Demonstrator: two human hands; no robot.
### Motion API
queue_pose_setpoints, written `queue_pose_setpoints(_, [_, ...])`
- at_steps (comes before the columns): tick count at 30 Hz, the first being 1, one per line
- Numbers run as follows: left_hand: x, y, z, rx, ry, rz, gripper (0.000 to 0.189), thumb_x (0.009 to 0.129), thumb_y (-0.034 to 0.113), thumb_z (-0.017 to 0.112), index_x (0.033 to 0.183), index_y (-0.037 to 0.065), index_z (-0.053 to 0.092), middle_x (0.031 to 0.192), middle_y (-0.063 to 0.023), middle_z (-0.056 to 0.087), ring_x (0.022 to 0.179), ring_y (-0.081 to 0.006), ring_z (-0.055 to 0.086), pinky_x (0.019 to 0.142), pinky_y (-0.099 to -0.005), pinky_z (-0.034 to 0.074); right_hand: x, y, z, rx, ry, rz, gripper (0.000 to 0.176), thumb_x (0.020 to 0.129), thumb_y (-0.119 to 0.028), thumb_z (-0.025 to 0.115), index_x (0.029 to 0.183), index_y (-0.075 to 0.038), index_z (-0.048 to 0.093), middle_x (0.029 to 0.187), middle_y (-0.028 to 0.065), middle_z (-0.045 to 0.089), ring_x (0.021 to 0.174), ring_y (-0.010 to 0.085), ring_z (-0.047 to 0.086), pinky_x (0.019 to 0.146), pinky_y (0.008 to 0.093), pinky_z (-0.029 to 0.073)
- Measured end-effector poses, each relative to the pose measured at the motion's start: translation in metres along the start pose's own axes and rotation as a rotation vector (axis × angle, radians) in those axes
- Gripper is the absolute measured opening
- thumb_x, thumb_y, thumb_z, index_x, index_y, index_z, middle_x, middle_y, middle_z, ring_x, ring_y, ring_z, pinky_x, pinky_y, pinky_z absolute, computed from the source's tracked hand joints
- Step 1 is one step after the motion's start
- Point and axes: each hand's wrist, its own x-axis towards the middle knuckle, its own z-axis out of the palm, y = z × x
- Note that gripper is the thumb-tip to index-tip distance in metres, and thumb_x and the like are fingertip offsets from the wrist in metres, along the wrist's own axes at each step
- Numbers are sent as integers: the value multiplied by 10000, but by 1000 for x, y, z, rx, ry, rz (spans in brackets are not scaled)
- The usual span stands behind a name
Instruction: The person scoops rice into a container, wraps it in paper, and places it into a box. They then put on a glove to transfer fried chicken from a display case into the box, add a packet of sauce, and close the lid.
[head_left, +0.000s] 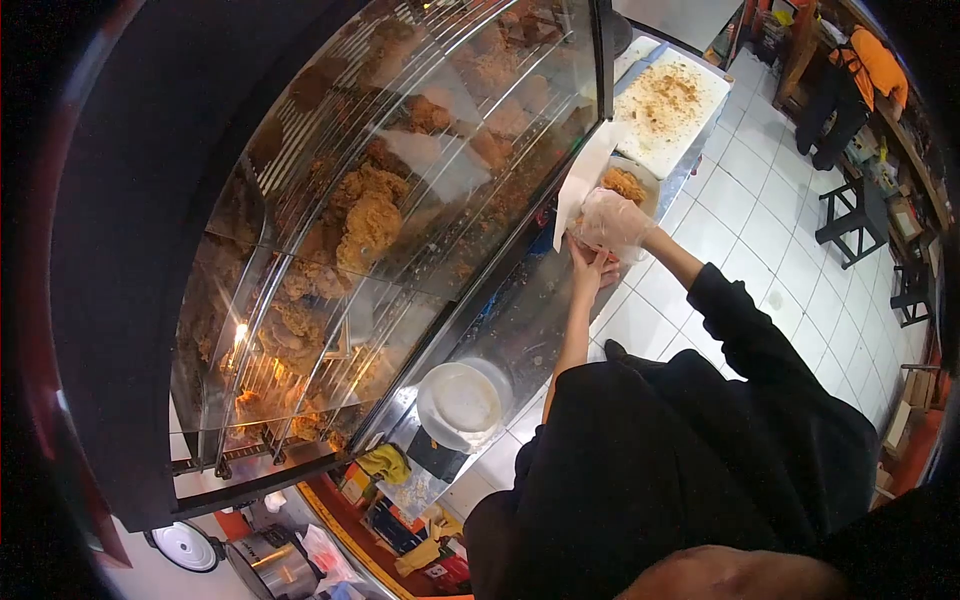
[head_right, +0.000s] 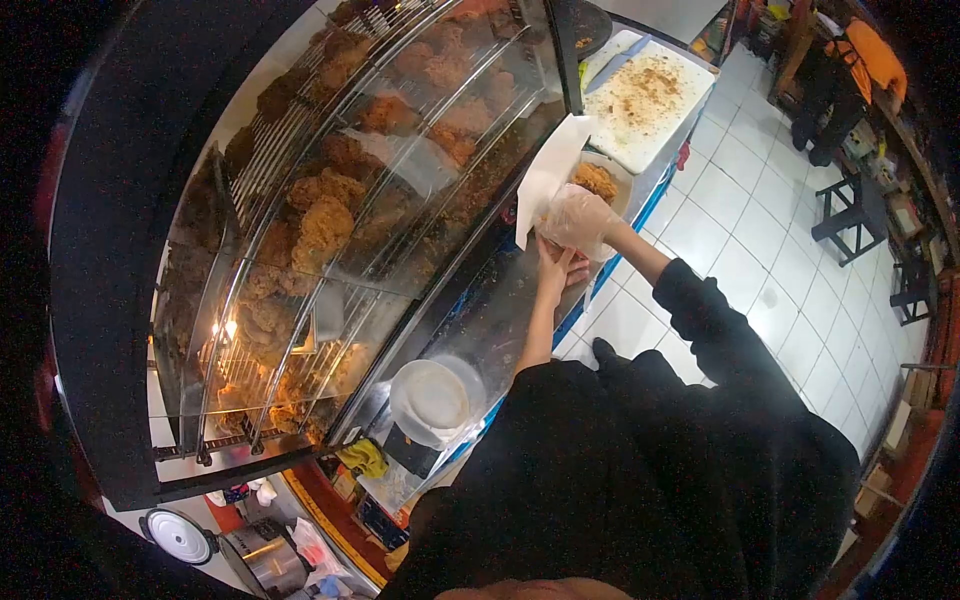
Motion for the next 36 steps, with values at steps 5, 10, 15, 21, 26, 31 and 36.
queue_pose_setpoints(5, [4, -8, -3, 4, -21, -6, 808, 803, 183, 546, 1296, 282, -86, 955, -131, 529, 714, -216, 601, 504, -307, 521, -6, -33, -37, 52, 34, 108, 361, 735, -376, 469, 770, -38, 590, 777, 180, 562, 737, 319, 546, 676, 392, 435])
queue_pose_setpoints(10, [-2, -7, 7, 25, -9, -25, 798, 816, 172, 522, 1293, 294, -106, 1097, -154, 466, 755, -232, 598, 528, -310, 524, -4, -47, -29, 63, 268, 353, 324, 729, -329, 470, 770, -26, 576, 849, 185, 543, 821, 317, 514, 743, 395, 395])
queue_pose_setpoints(15, [0, -26, 11, -116, -56, 53, 775, 829, 204, 502, 1290, 313, -112, 1205, -169, 374, 803, -277, 589, 577, -328, 523, -2, -42, -15, -115, 149, 258, 228, 719, -235, 464, 784, -39, 560, 806, 174, 534, 837, 312, 507, 741, 394, 389])
queue_pose_setpoints(21, [-4, -17, 13, -100, -24, 19, 827, 790, 232, 565, 1294, 313, -86, 1154, -184, 407, 754, -262, 592, 565, -328, 517, -5, -28, -43, -202, -19, 47, 134, 692, -142, 498, 791, -63, 544, 770, 140, 533, 759, 319, 545, 584, 374, 456])
queue_pose_setpoints(26, [6, -28, 12, -155, -14, 131, 854, 778, 207, 587, 1288, 358, -80, 902, -123, 497, 700, -256, 574, 560, -330, 499, -6, -15, 10, -174, 151, 92, 170, 712, -159, 493, 838, -59, 545, 836, 141, 542, 787, 296, 549, 639, 379, 450])
queue_pose_setpoints(31, [-7, -23, -15, 392, -69, 20, 603, 823, 254, 516, 1317, 171, 181, 975, -137, 529, 754, -166, 582, 614, -266, 490, -22, -27, -50, 305, 283, 305, 221, 752, -218, 510, 888, -54, 570, 865, 118, 571, 811, 265, 550, 705, 350, 434])
queue_pose_setpoints(36, [-139, 122, -53, 442, 510, 1044, 290, 859, 198, 397, 942, -45, 531, 864, -160, 559, 720, -237, 579, 631, -303, 488, -106, 76, -45, 1454, 753, 819, 386, 815, -341, 468, 1110, -94, 494, 1091, 75, 523, 969, 225, 508, 768, 340, 421])
